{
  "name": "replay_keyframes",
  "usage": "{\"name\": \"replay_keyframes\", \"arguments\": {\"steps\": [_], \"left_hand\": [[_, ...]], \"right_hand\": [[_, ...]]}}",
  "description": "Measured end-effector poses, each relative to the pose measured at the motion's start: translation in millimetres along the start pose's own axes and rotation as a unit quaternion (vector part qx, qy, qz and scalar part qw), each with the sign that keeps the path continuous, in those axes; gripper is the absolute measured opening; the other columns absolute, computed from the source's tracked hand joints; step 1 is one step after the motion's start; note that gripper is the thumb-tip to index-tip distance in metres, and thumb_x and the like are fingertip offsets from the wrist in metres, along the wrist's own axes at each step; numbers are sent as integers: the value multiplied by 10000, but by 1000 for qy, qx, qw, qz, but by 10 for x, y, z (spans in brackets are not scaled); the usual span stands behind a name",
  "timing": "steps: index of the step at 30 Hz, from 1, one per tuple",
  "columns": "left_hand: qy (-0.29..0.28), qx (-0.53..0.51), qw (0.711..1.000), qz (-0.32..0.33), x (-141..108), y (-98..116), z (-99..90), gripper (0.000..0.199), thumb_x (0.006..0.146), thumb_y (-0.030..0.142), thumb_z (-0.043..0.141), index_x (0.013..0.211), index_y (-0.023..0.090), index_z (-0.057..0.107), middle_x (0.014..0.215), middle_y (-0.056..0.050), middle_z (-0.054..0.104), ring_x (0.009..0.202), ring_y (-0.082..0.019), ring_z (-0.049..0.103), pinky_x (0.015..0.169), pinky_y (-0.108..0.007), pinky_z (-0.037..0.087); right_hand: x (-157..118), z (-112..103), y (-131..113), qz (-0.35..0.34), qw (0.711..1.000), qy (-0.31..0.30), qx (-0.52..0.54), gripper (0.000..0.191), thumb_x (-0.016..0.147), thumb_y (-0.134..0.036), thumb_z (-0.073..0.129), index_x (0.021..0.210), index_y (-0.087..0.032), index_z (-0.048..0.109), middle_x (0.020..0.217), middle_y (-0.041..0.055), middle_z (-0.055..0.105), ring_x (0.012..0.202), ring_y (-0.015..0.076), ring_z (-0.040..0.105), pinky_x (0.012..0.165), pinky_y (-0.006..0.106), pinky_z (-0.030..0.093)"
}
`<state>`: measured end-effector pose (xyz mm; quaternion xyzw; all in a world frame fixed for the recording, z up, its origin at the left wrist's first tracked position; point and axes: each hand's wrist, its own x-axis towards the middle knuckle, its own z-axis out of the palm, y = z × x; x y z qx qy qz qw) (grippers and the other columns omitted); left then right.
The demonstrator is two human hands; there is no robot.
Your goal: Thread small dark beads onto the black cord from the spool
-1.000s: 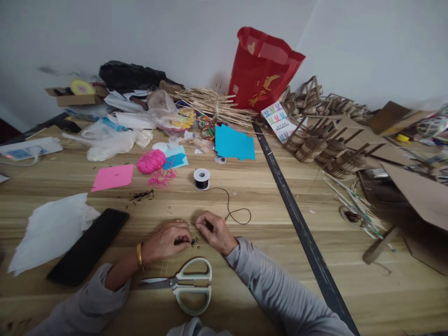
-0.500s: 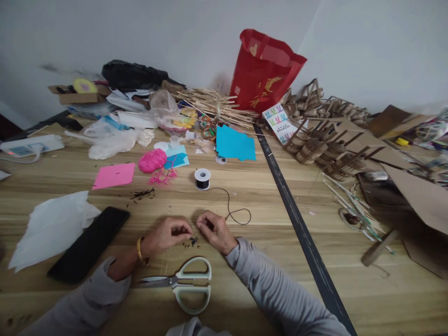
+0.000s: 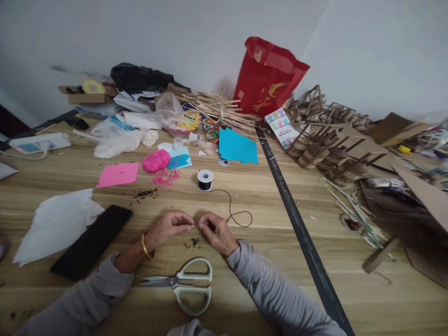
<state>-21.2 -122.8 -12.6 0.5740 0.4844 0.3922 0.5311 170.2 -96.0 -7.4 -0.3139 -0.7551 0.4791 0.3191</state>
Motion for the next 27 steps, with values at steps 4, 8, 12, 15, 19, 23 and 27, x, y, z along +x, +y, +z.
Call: {"name": "replay_keyframes", "arguments": {"steps": [4,8,12,15,19,23,27], "left_hand": [[8,3,1000,-2,-2,-11,-16,133,683,203,649,762,98,665,732,-63,695,654,-132,604,614,-232,469],[9,-5,1000,-4,-6,-7,-18,146,668,212,666,760,99,660,733,-64,694,658,-138,609,613,-238,473],[12,-13,1000,-9,-6,1,-13,143,655,210,673,746,101,653,708,-50,683,640,-131,601,605,-235,465],[13,-18,1000,-10,-5,2,-11,141,650,212,675,734,101,647,690,-40,670,629,-126,592,601,-233,459],[13,-22,1000,-10,-6,16,-3,143,648,216,677,726,103,635,682,-34,658,627,-123,583,599,-232,458],[23,-3,1000,-6,-9,36,12,134,654,221,669,710,110,619,666,-28,645,619,-122,576,594,-232,460],[55,26,998,21,-18,51,31,84,674,187,636,698,110,614,656,-27,631,606,-118,569,590,-226,462]], "right_hand": [[3,-4,-16,-2,1000,-5,-8,191,874,-309,481,789,-143,526,686,9,509,621,109,458,578,223,379],[5,-6,-37,-9,1000,-10,-19,198,873,-313,482,783,-143,526,685,8,513,614,107,454,565,220,376],[-1,-2,-28,-16,999,-12,-30,191,871,-309,484,791,-142,529,696,11,520,622,109,459,574,221,384],[-5,0,-8,-19,999,-19,-40,187,874,-305,481,791,-145,530,697,12,521,623,110,458,576,221,387],[-7,2,9,-23,998,-23,-47,173,873,-291,482,797,-143,530,706,12,525,621,108,460,580,220,385],[-9,2,8,-22,998,-27,-46,164,873,-281,480,797,-144,528,695,9,518,617,110,461,586,221,386],[-8,1,3,-20,998,-25,-44,176,873,-294,480,792,-146,529,697,13,520,617,115,463,583,223,384]]}}
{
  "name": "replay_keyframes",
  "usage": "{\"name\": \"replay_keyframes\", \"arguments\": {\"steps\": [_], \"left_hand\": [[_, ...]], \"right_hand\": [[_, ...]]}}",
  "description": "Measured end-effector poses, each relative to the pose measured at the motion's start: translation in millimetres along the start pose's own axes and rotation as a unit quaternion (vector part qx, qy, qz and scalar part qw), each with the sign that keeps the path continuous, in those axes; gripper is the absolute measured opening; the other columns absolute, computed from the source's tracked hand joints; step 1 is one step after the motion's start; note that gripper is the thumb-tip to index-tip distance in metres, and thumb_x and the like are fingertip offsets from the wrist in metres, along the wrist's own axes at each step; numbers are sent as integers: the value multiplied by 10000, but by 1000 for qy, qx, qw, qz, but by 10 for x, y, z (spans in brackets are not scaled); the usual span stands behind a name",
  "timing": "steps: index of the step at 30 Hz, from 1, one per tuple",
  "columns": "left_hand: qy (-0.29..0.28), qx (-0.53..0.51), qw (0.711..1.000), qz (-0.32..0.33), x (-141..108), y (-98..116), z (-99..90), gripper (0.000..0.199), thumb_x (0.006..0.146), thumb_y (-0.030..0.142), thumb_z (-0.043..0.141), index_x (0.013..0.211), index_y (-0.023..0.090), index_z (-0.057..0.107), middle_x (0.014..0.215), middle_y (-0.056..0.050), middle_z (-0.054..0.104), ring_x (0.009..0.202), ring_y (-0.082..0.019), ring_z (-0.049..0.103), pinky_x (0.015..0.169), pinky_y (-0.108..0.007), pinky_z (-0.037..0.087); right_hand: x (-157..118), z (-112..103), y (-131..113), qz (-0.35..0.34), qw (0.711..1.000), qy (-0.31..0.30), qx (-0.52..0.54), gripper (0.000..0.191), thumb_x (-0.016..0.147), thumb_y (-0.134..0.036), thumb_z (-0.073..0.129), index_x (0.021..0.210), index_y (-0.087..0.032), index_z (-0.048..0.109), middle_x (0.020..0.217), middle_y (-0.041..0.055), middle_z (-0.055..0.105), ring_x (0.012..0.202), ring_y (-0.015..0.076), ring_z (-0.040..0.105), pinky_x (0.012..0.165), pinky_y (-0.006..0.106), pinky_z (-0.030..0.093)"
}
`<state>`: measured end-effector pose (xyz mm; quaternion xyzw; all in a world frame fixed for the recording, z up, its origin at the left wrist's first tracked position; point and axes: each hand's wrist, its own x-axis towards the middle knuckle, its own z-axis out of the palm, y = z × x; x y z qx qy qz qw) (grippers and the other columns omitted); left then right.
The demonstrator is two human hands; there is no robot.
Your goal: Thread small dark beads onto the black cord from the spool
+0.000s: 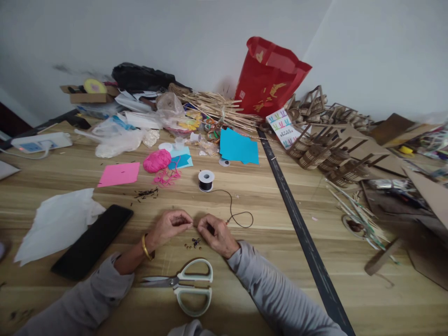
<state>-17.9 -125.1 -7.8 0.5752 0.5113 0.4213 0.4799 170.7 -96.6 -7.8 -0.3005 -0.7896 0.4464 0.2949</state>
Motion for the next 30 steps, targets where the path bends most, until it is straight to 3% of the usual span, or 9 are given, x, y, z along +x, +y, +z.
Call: {"name": "replay_keyframes", "arguments": {"steps": [13,30], "left_hand": [[34,33,997,64,-19,46,15,40,681,148,599,691,115,618,678,-32,604,638,-123,572,599,-216,481],[37,56,994,85,-26,41,16,28,690,142,622,676,117,621,670,-35,608,633,-123,567,585,-211,458]], "right_hand": [[3,-1,-2,2,1000,0,4,193,875,-310,482,788,-143,526,689,7,517,603,106,452,582,212,375],[9,0,-6,-2,1000,0,-4,183,872,-295,485,789,-138,529,689,9,519,605,104,454,572,210,383]]}}
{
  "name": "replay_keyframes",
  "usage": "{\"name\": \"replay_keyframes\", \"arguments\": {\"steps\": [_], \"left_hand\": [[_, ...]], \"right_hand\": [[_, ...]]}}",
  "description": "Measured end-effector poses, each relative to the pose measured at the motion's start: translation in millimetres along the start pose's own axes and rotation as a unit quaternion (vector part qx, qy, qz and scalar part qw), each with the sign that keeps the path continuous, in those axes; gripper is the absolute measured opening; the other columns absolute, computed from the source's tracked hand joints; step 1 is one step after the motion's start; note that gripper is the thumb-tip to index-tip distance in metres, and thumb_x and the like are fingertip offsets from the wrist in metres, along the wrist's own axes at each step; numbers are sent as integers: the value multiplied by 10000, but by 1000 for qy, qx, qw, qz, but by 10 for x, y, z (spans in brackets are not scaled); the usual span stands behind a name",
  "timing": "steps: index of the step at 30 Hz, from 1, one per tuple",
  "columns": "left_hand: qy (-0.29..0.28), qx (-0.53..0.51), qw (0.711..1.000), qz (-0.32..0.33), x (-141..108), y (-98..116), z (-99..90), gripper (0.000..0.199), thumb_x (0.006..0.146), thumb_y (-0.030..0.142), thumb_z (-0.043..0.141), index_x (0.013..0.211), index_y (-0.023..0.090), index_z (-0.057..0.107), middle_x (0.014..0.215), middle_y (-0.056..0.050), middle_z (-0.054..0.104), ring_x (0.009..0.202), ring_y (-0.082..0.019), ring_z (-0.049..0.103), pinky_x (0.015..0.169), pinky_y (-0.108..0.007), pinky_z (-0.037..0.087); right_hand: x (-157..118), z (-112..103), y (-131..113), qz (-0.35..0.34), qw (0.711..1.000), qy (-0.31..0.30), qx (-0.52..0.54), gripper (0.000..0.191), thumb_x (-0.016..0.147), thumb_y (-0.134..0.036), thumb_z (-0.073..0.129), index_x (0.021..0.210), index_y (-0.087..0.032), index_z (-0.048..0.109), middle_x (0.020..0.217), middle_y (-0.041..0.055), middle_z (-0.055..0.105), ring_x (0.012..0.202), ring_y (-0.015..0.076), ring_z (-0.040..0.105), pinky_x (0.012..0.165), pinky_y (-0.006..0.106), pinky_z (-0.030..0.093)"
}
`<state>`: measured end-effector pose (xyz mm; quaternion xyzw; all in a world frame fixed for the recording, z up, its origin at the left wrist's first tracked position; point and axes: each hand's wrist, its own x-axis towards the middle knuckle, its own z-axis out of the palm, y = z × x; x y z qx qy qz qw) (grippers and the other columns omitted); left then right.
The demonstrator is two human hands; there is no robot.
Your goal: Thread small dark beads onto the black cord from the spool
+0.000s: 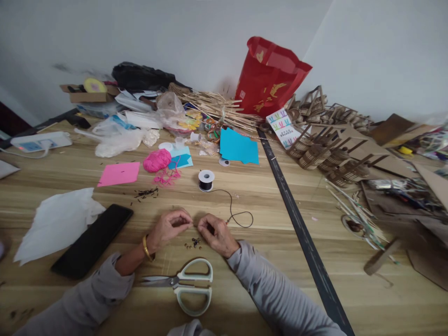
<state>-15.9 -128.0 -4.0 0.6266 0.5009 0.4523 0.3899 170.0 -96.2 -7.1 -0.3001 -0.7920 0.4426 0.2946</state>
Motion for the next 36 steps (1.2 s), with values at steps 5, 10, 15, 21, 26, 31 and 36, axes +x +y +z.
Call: {"name": "replay_keyframes", "arguments": {"steps": [5,10,15,21,26,31,36], "left_hand": [[0,1,1000,-6,-3,7,-2,39,679,149,636,665,115,623,661,-36,614,625,-126,567,578,-213,455],[-3,-19,999,-41,-8,27,3,50,681,164,637,679,114,637,675,-42,632,637,-130,578,600,-219,465],[-19,-37,997,-64,-7,-22,10,68,688,173,627,704,112,653,695,-50,655,657,-134,593,642,-232,475],[-38,-87,991,-93,-1,-47,13,79,648,174,659,691,118,623,654,-20,652,623,-122,588,614,-221,471],[-59,-85,990,-98,0,-6,7,101,655,206,675,668,113,638,620,-22,658,585,-118,569,568,-216,448],[-69,-59,993,-80,0,-5,2,103,672,217,676,684,115,671,638,-32,672,598,-126,572,574,-222,440],[-77,-53,992,-86,-9,4,12,109,660,213,692,667,109,661,633,-27,655,595,-120,570,576,-217,443]], "right_hand": [[1,1,-7,0,1000,5,4,185,872,-296,485,787,-138,532,692,8,521,606,101,456,564,208,379],[5,3,10,-3,1000,21,9,181,874,-295,482,794,-141,534,690,8,518,617,106,460,580,216,381],[-8,11,37,1,998,39,45,156,890,-303,459,856,-158,506,689,0,499,590,103,465,551,211,390],[-3,-2,-23,-30,999,38,1,182,902,-284,434,864,-151,551,746,30,536,666,125,497,622,237,408],[15,-12,-48,-51,999,17,-7,173,876,-290,492,860,-149,590,776,52,575,695,139,527,643,252,426],[15,-5,-23,-54,998,11,-13,183,858,-311,528,844,-148,611,765,56,589,684,142,542,626,252,429],[13,6,-10,-52,998,15,-10,208,850,-332,546,809,-142,621,741,55,598,662,140,543,616,247,427]]}}
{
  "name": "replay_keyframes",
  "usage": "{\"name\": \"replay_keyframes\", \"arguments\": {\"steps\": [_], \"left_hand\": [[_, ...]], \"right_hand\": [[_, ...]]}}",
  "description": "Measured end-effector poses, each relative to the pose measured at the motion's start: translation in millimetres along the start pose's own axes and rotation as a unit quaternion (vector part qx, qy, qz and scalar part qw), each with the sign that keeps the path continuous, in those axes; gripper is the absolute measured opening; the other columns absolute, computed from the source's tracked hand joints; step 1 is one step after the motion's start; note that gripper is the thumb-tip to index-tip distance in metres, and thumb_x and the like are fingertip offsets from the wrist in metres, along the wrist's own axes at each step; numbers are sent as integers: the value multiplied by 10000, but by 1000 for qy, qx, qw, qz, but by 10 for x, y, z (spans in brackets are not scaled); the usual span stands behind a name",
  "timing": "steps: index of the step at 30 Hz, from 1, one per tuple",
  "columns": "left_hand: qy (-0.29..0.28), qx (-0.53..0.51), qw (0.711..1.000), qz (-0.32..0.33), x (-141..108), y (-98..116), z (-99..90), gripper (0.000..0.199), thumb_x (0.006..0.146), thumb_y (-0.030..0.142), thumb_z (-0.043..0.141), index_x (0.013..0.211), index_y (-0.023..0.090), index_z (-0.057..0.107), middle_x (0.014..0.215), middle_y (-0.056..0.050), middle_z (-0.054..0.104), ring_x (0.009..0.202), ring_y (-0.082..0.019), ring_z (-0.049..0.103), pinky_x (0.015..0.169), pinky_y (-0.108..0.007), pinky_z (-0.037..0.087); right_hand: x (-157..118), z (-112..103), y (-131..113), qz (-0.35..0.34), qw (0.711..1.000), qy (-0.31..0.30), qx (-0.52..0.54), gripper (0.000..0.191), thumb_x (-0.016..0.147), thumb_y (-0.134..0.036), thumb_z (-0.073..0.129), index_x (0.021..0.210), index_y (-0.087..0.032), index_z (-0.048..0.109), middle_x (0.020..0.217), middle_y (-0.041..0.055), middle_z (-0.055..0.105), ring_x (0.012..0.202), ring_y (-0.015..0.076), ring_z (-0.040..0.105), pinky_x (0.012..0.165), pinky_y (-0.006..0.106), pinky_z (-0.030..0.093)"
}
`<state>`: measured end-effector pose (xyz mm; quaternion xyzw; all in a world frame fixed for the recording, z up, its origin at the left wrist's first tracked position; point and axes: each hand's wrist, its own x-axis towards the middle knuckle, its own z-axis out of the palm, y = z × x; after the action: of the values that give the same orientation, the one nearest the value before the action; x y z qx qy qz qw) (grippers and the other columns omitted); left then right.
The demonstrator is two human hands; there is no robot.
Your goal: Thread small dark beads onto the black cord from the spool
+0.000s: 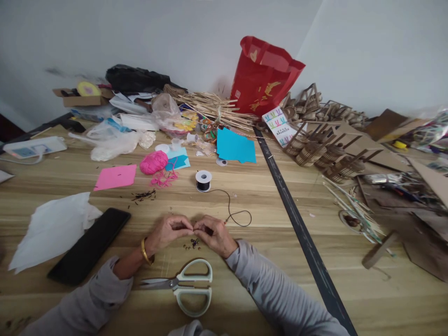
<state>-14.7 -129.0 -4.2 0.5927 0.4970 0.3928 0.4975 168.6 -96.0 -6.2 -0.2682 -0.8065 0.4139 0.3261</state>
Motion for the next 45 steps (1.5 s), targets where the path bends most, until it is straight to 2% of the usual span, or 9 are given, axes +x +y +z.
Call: {"name": "replay_keyframes", "arguments": {"steps": [6,21,32,39,45], "left_hand": [[-7,-18,1000,-10,-7,-4,13,136,651,227,702,654,107,637,613,-13,637,573,-110,560,557,-206,434],[-2,47,998,39,-13,-53,13,125,675,240,692,627,127,667,639,-40,683,608,-136,602,585,-221,466],[-20,12,1000,15,-6,-36,25,123,661,242,691,644,121,681,665,-57,703,620,-143,619,604,-236,490],[-26,-22,999,-16,-8,-16,8,131,645,238,698,684,114,684,677,-54,707,618,-140,623,606,-237,498],[-32,-37,999,-15,-4,-53,-4,127,656,217,687,721,108,693,688,-57,708,612,-136,619,595,-228,488]], "right_hand": [[-2,4,0,-9,1000,-7,12,217,855,-332,542,808,-137,626,752,65,602,677,145,550,624,249,429],[-1,-26,-44,-11,1000,-27,-2,236,870,-339,504,803,-140,613,734,60,587,652,141,525,599,249,414],[1,-33,-64,-18,999,-30,5,189,849,-276,496,742,-142,576,696,40,545,600,119,478,545,228,383],[0,-44,-51,-2,1000,-18,13,228,864,-325,502,777,-135,594,715,50,568,643,132,510,591,243,408],[-3,-46,-51,8,1000,-13,17,230,875,-330,489,804,-137,593,733,48,569,658,135,521,610,245,412]]}}
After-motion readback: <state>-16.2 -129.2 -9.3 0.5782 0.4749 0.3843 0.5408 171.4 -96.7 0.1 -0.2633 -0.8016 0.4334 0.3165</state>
